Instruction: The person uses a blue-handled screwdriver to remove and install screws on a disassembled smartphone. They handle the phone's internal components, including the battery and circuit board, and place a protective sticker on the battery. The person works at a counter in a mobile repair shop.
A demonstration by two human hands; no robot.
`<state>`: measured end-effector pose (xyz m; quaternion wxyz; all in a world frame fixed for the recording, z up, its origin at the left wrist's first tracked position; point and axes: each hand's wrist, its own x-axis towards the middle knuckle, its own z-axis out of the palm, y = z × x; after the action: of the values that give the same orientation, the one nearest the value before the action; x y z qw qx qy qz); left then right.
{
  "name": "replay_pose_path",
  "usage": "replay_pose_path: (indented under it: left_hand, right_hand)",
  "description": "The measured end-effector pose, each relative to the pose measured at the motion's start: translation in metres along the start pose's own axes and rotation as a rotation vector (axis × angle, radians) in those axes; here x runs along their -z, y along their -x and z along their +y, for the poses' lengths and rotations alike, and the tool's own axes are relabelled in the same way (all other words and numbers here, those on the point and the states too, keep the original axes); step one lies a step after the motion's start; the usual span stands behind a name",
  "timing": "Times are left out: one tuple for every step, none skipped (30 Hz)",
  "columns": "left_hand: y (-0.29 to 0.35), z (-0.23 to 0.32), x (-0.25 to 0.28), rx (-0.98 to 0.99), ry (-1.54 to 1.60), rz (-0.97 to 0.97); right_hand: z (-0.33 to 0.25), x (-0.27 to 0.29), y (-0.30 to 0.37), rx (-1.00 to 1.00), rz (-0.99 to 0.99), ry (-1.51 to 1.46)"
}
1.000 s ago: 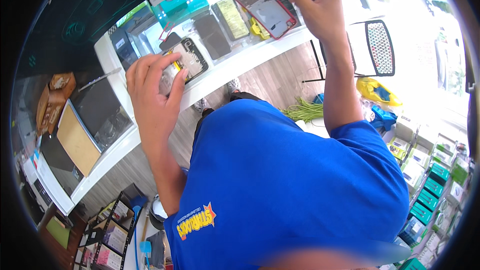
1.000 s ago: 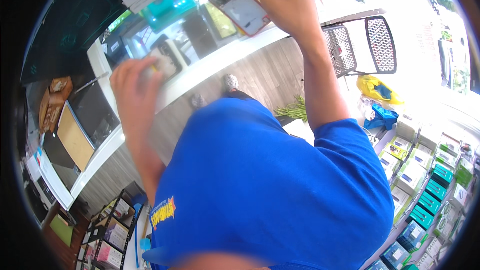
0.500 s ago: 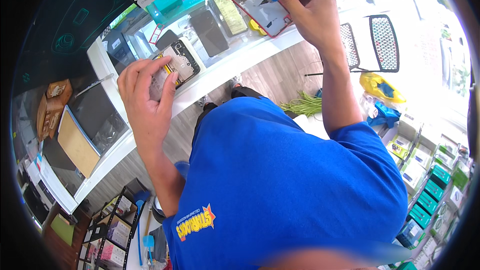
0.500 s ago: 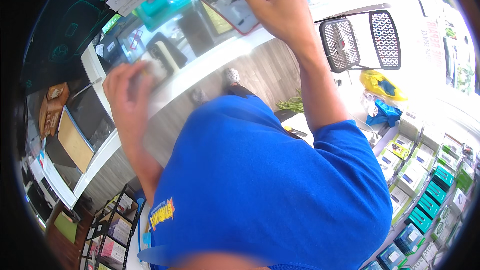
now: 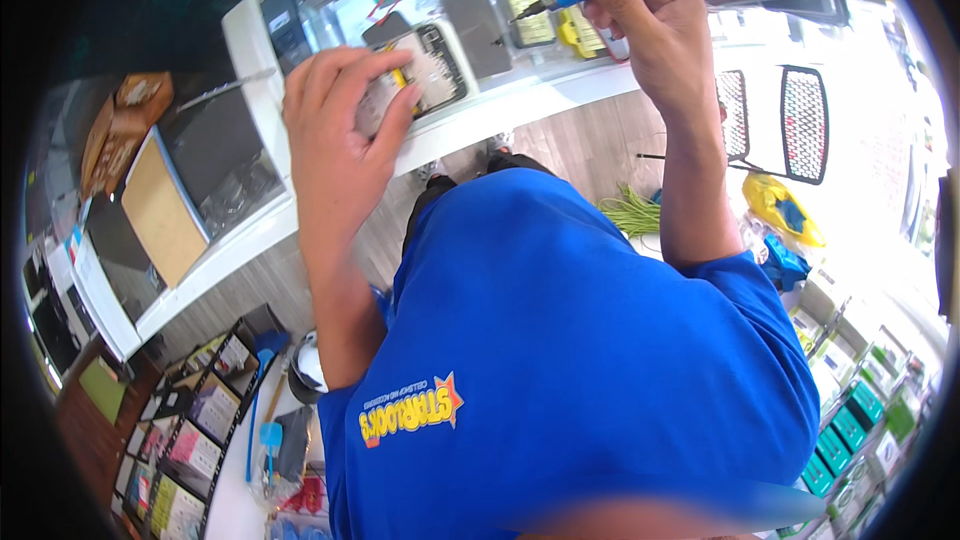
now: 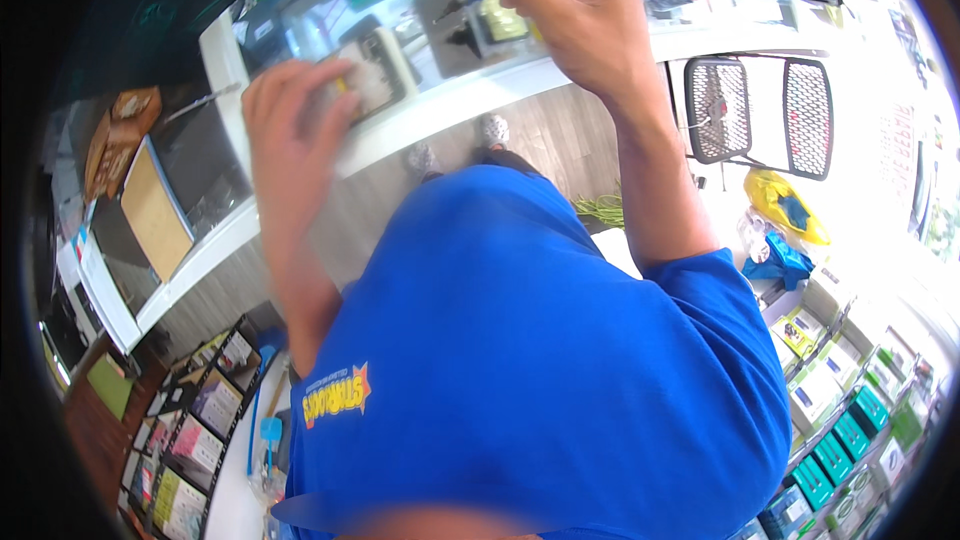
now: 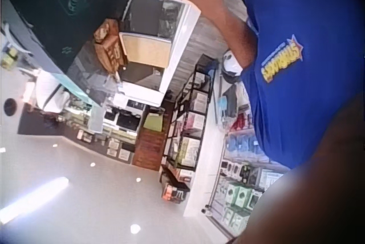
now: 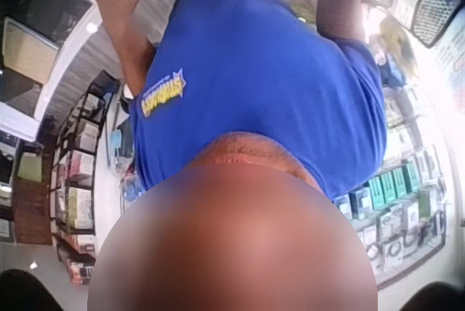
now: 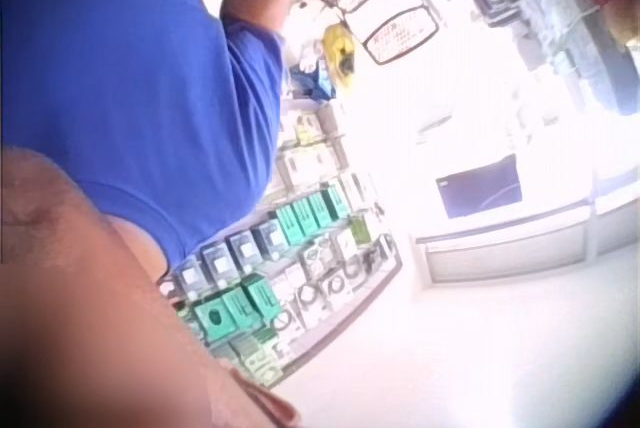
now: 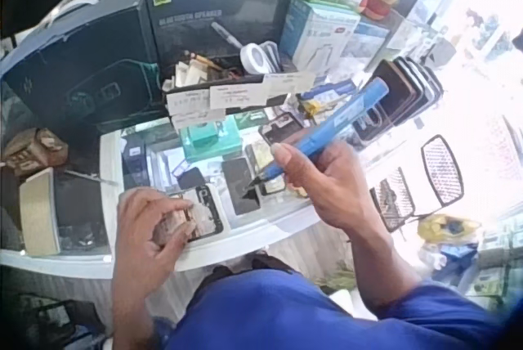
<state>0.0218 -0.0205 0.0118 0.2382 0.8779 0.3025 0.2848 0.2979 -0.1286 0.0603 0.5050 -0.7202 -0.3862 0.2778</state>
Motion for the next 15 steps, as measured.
replay_pose_path:
  left_hand:
    - [0.001,0.000,-0.001,0.004,0.013,0.018]
    - [0.002,0.000,-0.001,0.000,0.008,0.023]
    - [0.002,0.000,-0.001,-0.005,0.013,0.027]
    - [0.002,-0.001,-0.001,-0.008,0.025,0.032]
    - [0.002,-0.001,-0.001,-0.007,0.027,0.028]
    - [0.003,-0.001,-0.002,-0.012,0.023,0.035]
    - [0.003,-0.001,-0.002,-0.015,0.022,0.043]
    - [0.003,-0.001,-0.002,-0.019,0.022,0.051]
    - [0.003,-0.001,-0.002,-0.025,0.024,0.052]
    - [0.003,-0.002,-0.002,-0.031,0.026,0.053]
    - [0.003,-0.002,-0.002,-0.037,0.027,0.054]
    - [0.003,-0.003,-0.002,-0.044,0.028,0.056]
    - [0.003,-0.003,-0.002,-0.052,0.029,0.058]
    - [0.003,-0.004,-0.002,-0.058,0.032,0.059]
    - [0.003,-0.004,-0.003,-0.065,0.029,0.063]
  right_hand:
    - [-0.001,-0.011,0.001,0.007,-0.023,-0.007]
    - [-0.002,-0.021,0.002,0.015,-0.045,-0.011]
    - [-0.004,-0.029,0.003,0.050,-0.079,-0.008]
    - [-0.005,-0.035,0.003,0.074,-0.107,0.000]
    - [-0.007,-0.041,0.003,0.098,-0.133,0.011]
    - [-0.009,-0.046,0.004,0.122,-0.157,0.023]
    - [-0.011,-0.049,0.005,0.137,-0.147,0.044]
    - [-0.013,-0.051,0.007,0.151,-0.138,0.067]
    - [-0.015,-0.052,0.009,0.165,-0.127,0.088]
    - [-0.018,-0.053,0.010,0.179,-0.116,0.110]
    - [-0.019,-0.053,0.012,0.158,-0.123,0.125]
    - [-0.021,-0.053,0.012,0.136,-0.130,0.141]
    - [-0.021,-0.053,0.013,0.113,-0.136,0.156]
    - [-0.022,-0.053,0.015,0.123,-0.151,0.138]
    - [-0.021,-0.053,0.016,0.133,-0.166,0.120]
